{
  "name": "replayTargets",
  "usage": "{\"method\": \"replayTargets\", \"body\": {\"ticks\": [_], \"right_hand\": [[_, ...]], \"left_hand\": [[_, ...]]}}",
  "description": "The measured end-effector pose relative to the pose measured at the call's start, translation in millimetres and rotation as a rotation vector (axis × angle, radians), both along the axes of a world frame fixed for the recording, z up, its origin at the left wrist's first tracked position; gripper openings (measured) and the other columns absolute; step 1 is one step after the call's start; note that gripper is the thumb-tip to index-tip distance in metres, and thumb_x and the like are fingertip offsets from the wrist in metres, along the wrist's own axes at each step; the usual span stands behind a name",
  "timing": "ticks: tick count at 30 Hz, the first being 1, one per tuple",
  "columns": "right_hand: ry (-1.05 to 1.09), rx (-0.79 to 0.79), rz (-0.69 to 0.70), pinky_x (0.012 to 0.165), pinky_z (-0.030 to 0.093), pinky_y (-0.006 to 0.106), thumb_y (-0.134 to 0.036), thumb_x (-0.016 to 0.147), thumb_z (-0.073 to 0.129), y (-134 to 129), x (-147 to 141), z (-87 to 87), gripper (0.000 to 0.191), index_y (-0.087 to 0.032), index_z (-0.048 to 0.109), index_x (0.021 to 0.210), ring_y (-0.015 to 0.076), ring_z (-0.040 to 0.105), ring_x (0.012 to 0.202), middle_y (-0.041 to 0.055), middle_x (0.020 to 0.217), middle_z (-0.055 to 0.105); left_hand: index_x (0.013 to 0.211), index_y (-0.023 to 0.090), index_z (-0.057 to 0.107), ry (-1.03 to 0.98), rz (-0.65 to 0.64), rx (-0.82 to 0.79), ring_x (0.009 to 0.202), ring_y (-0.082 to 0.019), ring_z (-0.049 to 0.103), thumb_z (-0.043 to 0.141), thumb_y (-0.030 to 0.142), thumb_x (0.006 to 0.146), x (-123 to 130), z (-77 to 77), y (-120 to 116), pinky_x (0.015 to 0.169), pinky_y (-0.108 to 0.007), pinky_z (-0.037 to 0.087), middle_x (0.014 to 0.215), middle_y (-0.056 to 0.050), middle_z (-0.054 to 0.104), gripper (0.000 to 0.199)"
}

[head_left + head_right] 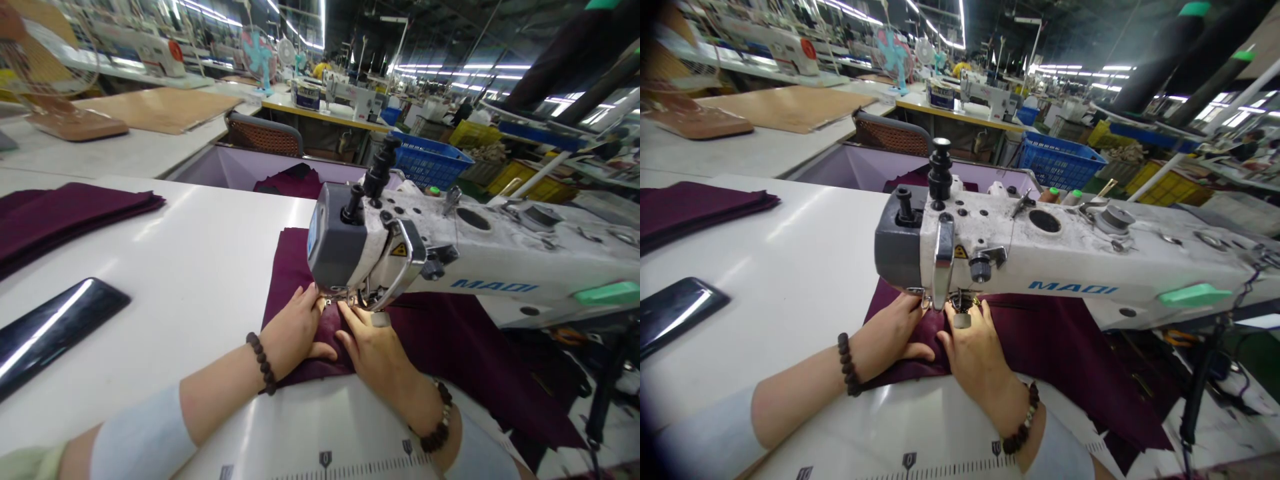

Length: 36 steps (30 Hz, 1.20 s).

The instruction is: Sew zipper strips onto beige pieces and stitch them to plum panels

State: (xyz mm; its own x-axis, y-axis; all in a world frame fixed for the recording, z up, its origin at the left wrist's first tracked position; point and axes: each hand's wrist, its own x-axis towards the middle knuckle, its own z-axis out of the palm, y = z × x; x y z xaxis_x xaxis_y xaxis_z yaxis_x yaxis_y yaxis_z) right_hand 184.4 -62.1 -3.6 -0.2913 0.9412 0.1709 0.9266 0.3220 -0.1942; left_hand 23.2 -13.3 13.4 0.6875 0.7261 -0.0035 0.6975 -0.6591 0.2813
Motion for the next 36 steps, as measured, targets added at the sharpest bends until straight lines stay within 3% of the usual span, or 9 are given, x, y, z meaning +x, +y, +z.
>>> {"method": "replayTargets", "body": {"ticks": [8, 12, 16, 20, 22, 24, 27, 31, 36], "right_hand": [[0.001, -0.003, -0.023, 0.097, 0.037, 0.045, -0.024, 0.086, 0.049, 1, 1, -2.5, 0.038, -0.013, 0.048, 0.122, 0.0254, 0.048, 0.11, 0.0123, 0.117, 0.055], [-0.128, -0.002, -0.12, 0.098, 0.027, 0.059, -0.035, 0.085, 0.051, -2, 15, 4.3, 0.045, -0.009, 0.047, 0.122, 0.0328, 0.038, 0.12, 0.0185, 0.124, 0.048], [-0.18, -0.253, -0.062, 0.091, 0.039, 0.05, -0.026, 0.085, 0.05, -11, 34, 43.4, 0.046, -0.007, 0.042, 0.126, 0.0316, 0.041, 0.119, 0.0198, 0.131, 0.041], [-0.159, -0.626, 0.242, 0.083, 0.047, 0.032, -0.019, 0.084, 0.051, -19, 38, 92.5, 0.041, -0.013, 0.048, 0.124, 0.0232, 0.058, 0.099, 0.0117, 0.113, 0.059], [-0.126, -0.706, 0.405, 0.079, 0.047, 0.026, -0.014, 0.085, 0.049, -19, 33, 98.7, 0.032, -0.018, 0.057, 0.115, 0.0181, 0.062, 0.088, 0.0056, 0.098, 0.066], [-0.108, -0.528, 0.409, 0.082, 0.044, 0.028, -0.012, 0.086, 0.044, -16, 29, 86.9, 0.028, -0.018, 0.062, 0.106, 0.0176, 0.061, 0.089, 0.0055, 0.094, 0.066], [-0.09, -0.16, 0.223, 0.095, 0.034, 0.043, -0.015, 0.087, 0.042, -13, 24, 50.2, 0.03, -0.018, 0.056, 0.114, 0.0229, 0.048, 0.111, 0.0101, 0.116, 0.056], [-0.05, -0.133, 0.15, 0.1, 0.026, 0.048, -0.02, 0.088, 0.042, -20, 19, 19.1, 0.042, -0.023, 0.042, 0.13, 0.024, 0.033, 0.125, 0.0076, 0.136, 0.038], [-0.106, -0.115, 0.129, 0.087, 0.038, 0.042, -0.022, 0.087, 0.044, -33, 9, 23.3, 0.04, -0.021, 0.045, 0.127, 0.0245, 0.043, 0.11, 0.0062, 0.135, 0.041]], "left_hand": [[0.119, 0.0, 0.048, -0.041, -0.013, 0.036, 0.121, -0.033, 0.038, 0.075, 0.051, 0.056, -1, -1.9, 2, 0.104, -0.044, 0.029, 0.127, -0.024, 0.044, 0.086], [0.115, -0.001, 0.051, -0.018, -0.042, 0.062, 0.123, -0.033, 0.036, 0.072, 0.053, 0.059, -3, -3.1, 2, 0.103, -0.044, 0.03, 0.128, -0.026, 0.042, 0.081], [0.117, 0.0, 0.051, 0.099, -0.116, 0.031, 0.122, -0.033, 0.037, 0.071, 0.05, 0.065, -12, 3.0, 13, 0.103, -0.046, 0.029, 0.126, -0.023, 0.046, 0.074], [0.109, 0.006, 0.058, 0.185, -0.146, 0.031, 0.111, -0.03, 0.049, 0.07, 0.025, 0.073, -20, 18.4, 22, 0.097, -0.042, 0.038, 0.118, -0.017, 0.055, 0.043], [0.107, 0.006, 0.059, 0.172, -0.136, 0.037, 0.103, -0.026, 0.056, 0.061, 0.02, 0.081, -20, 23.7, 17, 0.093, -0.036, 0.043, 0.114, -0.015, 0.058, 0.029], [0.108, 0.006, 0.058, 0.149, -0.117, 0.042, 0.098, -0.022, 0.059, 0.054, 0.025, 0.086, -15, 23.7, 5, 0.089, -0.032, 0.045, 0.112, -0.015, 0.058, 0.029], [0.107, 0.004, 0.057, 0.101, -0.081, 0.076, 0.101, -0.024, 0.057, 0.057, 0.038, 0.083, -8, 14.5, -14, 0.09, -0.034, 0.045, 0.112, -0.016, 0.057, 0.041], [0.108, 0.003, 0.055, 0.036, -0.057, 0.178, 0.111, -0.033, 0.049, 0.066, 0.049, 0.071, -6, -1.4, -28, 0.094, -0.045, 0.041, 0.114, -0.02, 0.055, 0.06], [0.112, 0.002, 0.053, 0.01, -0.091, 0.23, 0.112, -0.032, 0.049, 0.067, 0.049, 0.069, -11, -12.6, -29, 0.095, -0.043, 0.041, 0.118, -0.022, 0.053, 0.065]]}}
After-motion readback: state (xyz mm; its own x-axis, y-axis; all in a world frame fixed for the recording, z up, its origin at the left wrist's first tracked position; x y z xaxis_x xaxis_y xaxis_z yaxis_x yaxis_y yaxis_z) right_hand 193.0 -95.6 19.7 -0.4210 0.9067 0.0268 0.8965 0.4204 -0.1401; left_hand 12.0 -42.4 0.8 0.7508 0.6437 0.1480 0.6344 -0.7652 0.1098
